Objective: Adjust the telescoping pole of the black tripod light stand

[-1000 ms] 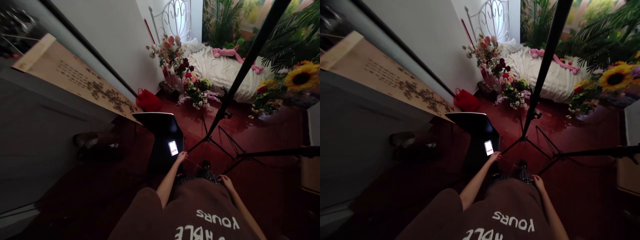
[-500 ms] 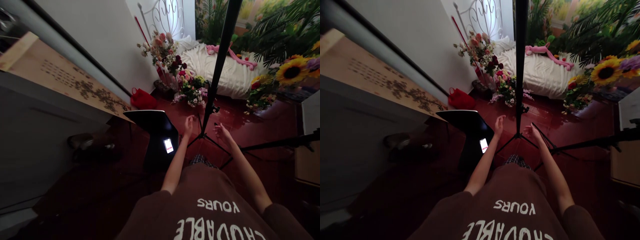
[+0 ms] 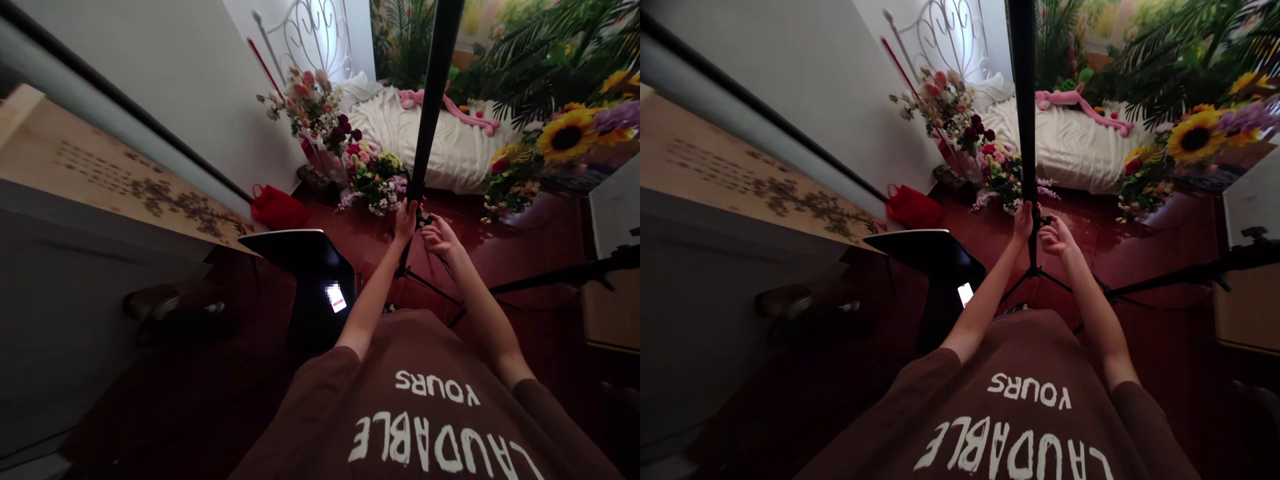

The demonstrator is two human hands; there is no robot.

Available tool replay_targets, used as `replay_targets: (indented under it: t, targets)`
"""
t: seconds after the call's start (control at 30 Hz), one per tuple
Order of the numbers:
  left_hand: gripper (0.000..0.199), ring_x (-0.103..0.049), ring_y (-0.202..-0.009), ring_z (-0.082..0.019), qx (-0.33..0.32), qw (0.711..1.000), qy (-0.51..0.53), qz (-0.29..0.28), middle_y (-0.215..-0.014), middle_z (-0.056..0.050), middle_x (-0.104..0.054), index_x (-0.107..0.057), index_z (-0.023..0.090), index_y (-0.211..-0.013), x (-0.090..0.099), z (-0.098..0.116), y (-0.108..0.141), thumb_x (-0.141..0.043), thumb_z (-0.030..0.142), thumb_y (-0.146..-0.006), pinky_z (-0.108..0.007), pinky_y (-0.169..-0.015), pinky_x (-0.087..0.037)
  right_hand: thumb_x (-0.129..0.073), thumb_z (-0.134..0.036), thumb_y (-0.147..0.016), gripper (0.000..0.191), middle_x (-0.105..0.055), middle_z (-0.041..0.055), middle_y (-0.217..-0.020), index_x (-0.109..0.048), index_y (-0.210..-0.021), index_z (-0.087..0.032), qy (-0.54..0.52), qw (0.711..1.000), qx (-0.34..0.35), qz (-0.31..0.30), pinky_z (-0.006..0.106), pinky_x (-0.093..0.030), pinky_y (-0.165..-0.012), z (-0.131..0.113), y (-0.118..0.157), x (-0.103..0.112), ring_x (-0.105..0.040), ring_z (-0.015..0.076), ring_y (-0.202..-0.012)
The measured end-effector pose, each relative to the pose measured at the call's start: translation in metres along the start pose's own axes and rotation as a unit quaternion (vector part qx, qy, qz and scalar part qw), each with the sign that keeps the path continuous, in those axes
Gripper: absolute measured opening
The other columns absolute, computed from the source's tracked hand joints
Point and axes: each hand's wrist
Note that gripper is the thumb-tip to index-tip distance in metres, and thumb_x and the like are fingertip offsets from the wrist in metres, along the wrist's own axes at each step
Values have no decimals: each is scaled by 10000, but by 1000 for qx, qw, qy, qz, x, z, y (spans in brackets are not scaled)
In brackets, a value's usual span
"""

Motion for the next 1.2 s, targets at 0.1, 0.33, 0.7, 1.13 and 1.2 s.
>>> replay_targets:
  t: [0.1,0.33,0.7,1.13,1.2]
  targets:
    - [641,-571,-673,-124,4,1000,20,2,-759,-26,-618,-592,202,-801,0,2,1,-377,806,-815,-279,-677,-451,-377,-384,-1022,489,-270,-87,-407,-162,-601,-257,-66,997,26,44,153,-204,-311,3,-4,-11,-231,57,-351]
    - [627,-589,-705,-121,8,999,30,-12,-772,-24,-624,-584,206,-806,2,12,5,-377,798,-826,-276,-709,-470,-483,-223,-958,456,-229,-112,-395,-203,-599,-247,-63,993,63,72,129,-229,-307,11,-10,-24,-231,43,-333]
    - [658,-600,-706,-133,4,1000,14,-11,-749,-25,-635,-594,214,-790,2,13,3,-360,829,-802,-286,-714,-466,-481,-154,-932,485,-275,-99,-355,-157,-581,-238,-87,989,92,70,120,-259,-315,7,-11,-22,-250,37,-314]
    - [602,-595,-689,-127,-5,1000,18,-21,-770,-35,-642,-587,212,-829,0,8,3,-360,770,-858,-276,-664,-448,-651,-177,-789,362,-321,-117,-426,-337,-612,-219,203,954,176,130,107,-190,-313,16,-21,-13,-249,18,-342]
    - [605,-590,-676,-122,-2,1000,20,-24,-769,-31,-638,-586,210,-835,0,7,3,-354,768,-861,-273,-656,-446,-696,-179,-734,342,-355,-113,-462,-373,-629,-220,314,913,214,148,118,-214,-338,9,-19,-4,-270,27,-372]
Point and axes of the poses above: each hand's wrist, its own y-axis away from the middle knuckle, its own x-axis out of the back of the hand, z = x × y
